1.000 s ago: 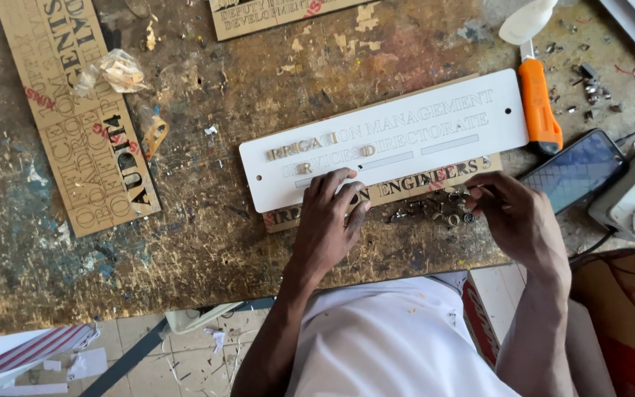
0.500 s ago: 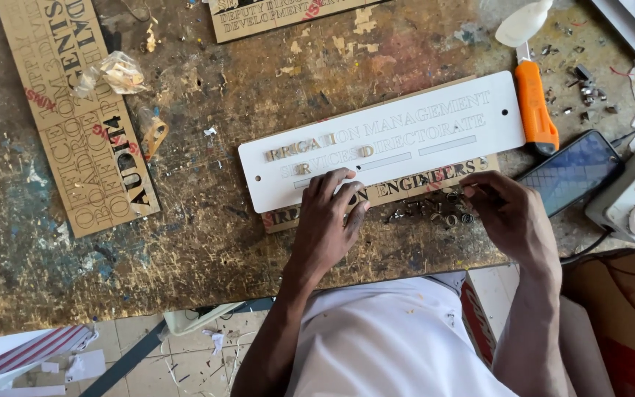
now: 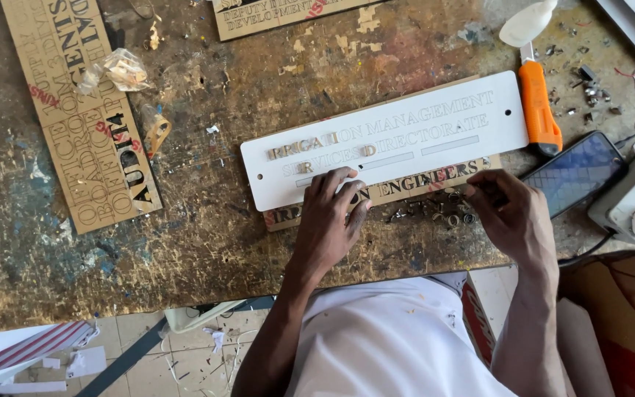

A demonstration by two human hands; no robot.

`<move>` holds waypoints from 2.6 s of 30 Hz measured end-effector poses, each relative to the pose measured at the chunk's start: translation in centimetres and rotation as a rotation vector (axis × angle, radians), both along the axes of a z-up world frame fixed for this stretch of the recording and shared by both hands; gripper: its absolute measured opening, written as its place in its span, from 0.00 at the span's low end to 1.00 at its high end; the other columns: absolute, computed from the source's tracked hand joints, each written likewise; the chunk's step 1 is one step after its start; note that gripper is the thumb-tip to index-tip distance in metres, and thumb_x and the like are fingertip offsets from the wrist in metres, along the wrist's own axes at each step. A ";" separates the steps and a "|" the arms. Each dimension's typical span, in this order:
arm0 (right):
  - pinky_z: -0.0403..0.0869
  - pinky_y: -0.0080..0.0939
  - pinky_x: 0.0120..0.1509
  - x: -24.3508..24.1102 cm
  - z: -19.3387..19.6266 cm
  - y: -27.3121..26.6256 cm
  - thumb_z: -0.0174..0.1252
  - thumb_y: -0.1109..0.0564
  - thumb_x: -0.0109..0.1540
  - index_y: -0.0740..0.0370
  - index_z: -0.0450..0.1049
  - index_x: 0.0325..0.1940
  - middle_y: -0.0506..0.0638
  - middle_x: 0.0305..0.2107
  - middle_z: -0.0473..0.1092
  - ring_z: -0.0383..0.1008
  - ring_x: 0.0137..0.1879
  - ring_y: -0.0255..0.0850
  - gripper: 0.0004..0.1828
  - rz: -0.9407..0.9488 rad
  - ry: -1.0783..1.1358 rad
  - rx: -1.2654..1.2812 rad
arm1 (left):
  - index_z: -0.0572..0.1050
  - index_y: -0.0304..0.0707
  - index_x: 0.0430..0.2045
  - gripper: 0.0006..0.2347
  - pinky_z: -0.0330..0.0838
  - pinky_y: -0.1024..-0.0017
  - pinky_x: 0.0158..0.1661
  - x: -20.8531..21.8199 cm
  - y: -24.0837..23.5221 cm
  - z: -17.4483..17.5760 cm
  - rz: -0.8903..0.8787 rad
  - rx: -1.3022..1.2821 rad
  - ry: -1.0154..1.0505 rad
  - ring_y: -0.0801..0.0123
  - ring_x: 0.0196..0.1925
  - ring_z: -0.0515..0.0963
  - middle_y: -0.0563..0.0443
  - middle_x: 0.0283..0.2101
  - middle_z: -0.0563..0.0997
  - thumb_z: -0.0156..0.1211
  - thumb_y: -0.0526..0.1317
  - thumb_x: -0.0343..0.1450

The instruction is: Positioning and aligning individual letters onto a white sign board to form words.

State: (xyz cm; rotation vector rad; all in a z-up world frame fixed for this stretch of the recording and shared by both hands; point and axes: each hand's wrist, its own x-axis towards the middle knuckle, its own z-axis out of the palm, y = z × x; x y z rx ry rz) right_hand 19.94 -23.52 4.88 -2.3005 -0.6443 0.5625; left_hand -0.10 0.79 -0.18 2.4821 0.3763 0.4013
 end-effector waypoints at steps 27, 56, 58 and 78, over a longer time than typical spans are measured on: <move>0.79 0.43 0.42 -0.3 -0.5 -0.7 0.66 0.55 0.73 0.61 0.85 0.56 0.52 0.42 0.84 0.82 0.40 0.42 0.10 0.171 -0.138 0.043 | 0.81 0.30 0.54 0.13 0.71 0.51 0.67 0.0 0.1 -0.6 0.013 -0.013 -0.018 0.49 0.65 0.76 0.38 0.64 0.78 0.62 0.43 0.82; 0.79 0.44 0.39 -1.5 -0.4 0.7 0.75 0.65 0.63 0.64 0.86 0.49 0.52 0.25 0.76 0.79 0.30 0.41 0.10 0.266 -0.068 0.611 | 0.84 0.25 0.55 0.10 0.89 0.58 0.54 7.1 -8.4 -6.9 -0.174 -1.832 -0.179 0.58 0.50 0.91 0.33 0.48 0.89 0.69 0.29 0.80; 0.81 0.44 0.40 -1.3 0.4 0.8 0.74 0.67 0.63 0.64 0.86 0.49 0.53 0.26 0.77 0.81 0.31 0.42 0.10 0.276 -0.042 0.611 | 0.84 0.24 0.55 0.09 0.90 0.57 0.53 7.1 -8.4 -6.4 -0.174 -1.840 -0.194 0.56 0.49 0.91 0.33 0.48 0.89 0.69 0.29 0.80; 0.86 0.56 0.45 -1.6 -0.7 0.5 0.64 0.76 0.67 0.70 0.84 0.51 0.63 0.37 0.80 0.87 0.43 0.57 0.11 0.218 -0.081 0.492 | 0.79 0.30 0.55 0.06 0.91 0.55 0.54 6.6 -8.3 -4.6 -0.099 -1.309 -0.278 0.53 0.54 0.89 0.35 0.49 0.84 0.60 0.31 0.85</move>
